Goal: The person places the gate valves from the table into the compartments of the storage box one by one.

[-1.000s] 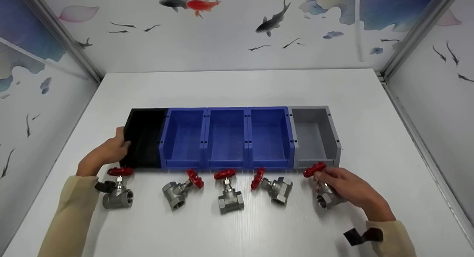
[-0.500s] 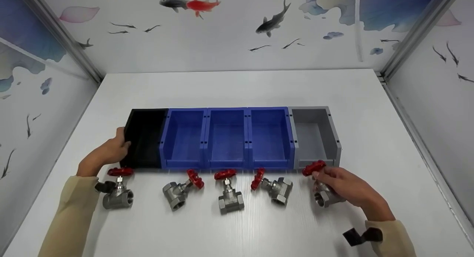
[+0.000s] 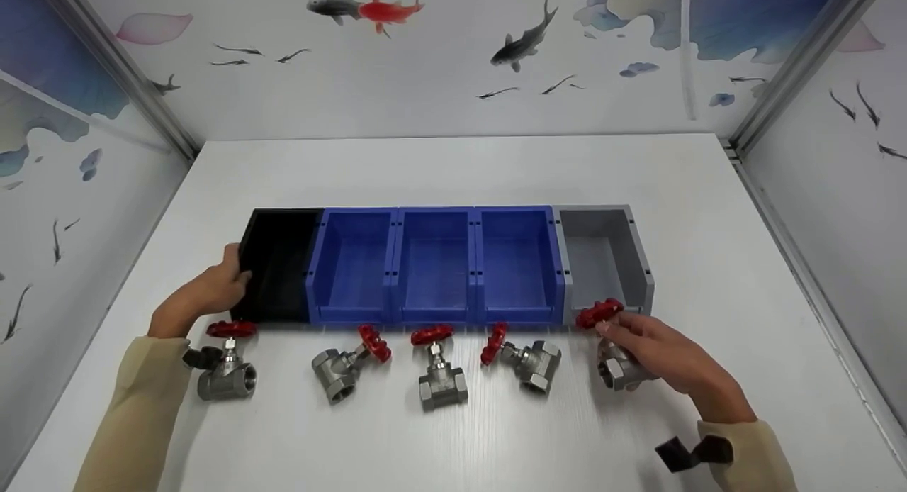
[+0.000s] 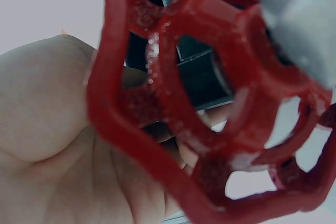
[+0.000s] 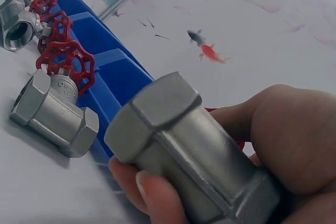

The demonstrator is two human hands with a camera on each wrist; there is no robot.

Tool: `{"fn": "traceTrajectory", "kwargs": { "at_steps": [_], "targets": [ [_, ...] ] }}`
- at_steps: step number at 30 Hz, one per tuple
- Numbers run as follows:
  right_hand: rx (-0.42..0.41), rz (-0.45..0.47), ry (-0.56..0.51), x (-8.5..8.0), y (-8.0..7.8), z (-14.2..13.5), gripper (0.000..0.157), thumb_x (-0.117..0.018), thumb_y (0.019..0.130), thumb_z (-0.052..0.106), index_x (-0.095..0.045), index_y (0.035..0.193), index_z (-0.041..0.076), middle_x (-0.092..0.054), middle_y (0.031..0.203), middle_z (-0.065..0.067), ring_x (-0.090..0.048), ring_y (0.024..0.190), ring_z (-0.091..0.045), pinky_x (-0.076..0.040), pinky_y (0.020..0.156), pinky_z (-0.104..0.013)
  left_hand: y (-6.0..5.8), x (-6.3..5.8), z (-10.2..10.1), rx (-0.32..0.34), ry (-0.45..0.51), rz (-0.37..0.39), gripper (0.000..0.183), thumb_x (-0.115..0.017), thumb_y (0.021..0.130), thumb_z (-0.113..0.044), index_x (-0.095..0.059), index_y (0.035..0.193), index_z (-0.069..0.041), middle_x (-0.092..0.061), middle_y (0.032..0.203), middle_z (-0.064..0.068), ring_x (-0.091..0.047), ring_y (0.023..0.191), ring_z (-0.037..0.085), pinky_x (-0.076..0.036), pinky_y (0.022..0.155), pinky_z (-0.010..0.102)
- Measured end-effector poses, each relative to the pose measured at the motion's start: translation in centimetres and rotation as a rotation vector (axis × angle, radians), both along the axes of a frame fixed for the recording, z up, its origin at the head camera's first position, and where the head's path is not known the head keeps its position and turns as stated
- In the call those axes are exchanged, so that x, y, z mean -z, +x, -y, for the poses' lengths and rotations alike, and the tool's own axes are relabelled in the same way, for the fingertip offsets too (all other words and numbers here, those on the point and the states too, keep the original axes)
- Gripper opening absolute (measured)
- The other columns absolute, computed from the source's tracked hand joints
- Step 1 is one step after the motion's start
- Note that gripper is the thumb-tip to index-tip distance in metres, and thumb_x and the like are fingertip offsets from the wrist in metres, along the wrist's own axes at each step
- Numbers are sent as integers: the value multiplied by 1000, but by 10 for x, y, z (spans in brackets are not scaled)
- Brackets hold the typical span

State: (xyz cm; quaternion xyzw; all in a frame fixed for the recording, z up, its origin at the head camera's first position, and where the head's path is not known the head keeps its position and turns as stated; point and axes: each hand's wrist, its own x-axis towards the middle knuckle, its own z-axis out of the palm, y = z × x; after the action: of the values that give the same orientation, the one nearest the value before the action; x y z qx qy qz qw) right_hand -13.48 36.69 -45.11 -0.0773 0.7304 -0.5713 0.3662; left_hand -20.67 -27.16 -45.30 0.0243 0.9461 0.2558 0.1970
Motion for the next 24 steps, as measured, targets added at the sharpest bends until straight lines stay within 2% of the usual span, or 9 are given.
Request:
{"fn": "traceTrajectory", "kwargs": {
  "at_steps": [4,13,21,24],
  "targets": [
    [32,-29,43,-4,0,3,30,-36,110,29,-50,108,3,-65,92,-3,-66,75,-17,-57,65,-40,0,-1,0,-8,-6,-1,54,-28,105,-9,0,147,10,-52,72,11,-50,63,23,-43,66,38],
    [107,-136,197,-10,-4,4,34,-39,109,30,-52,111,-2,-60,91,-1,-59,76,-15,-55,67,-34,1,0,0,-12,-5,-22,52,-30,105,-9,-4,146,10,-60,85,23,-55,72,28,-45,74,44],
    [176,-170,225,-15,-10,8,38,-44,107,32,-53,112,-4,-63,93,-1,-56,76,-14,-53,65,-34,1,0,-1,-16,-9,-24,52,-29,105,-9,-3,146,10,-59,86,22,-54,71,28,-44,73,44],
    [198,-194,235,-16,-12,9,43,-45,107,33,-52,118,-8,-63,95,-1,-57,78,-13,-53,66,-33,1,-1,-2,-15,-11,-19,54,-29,105,-9,-1,147,10,-58,87,22,-54,72,28,-45,73,44]
  ]
}}
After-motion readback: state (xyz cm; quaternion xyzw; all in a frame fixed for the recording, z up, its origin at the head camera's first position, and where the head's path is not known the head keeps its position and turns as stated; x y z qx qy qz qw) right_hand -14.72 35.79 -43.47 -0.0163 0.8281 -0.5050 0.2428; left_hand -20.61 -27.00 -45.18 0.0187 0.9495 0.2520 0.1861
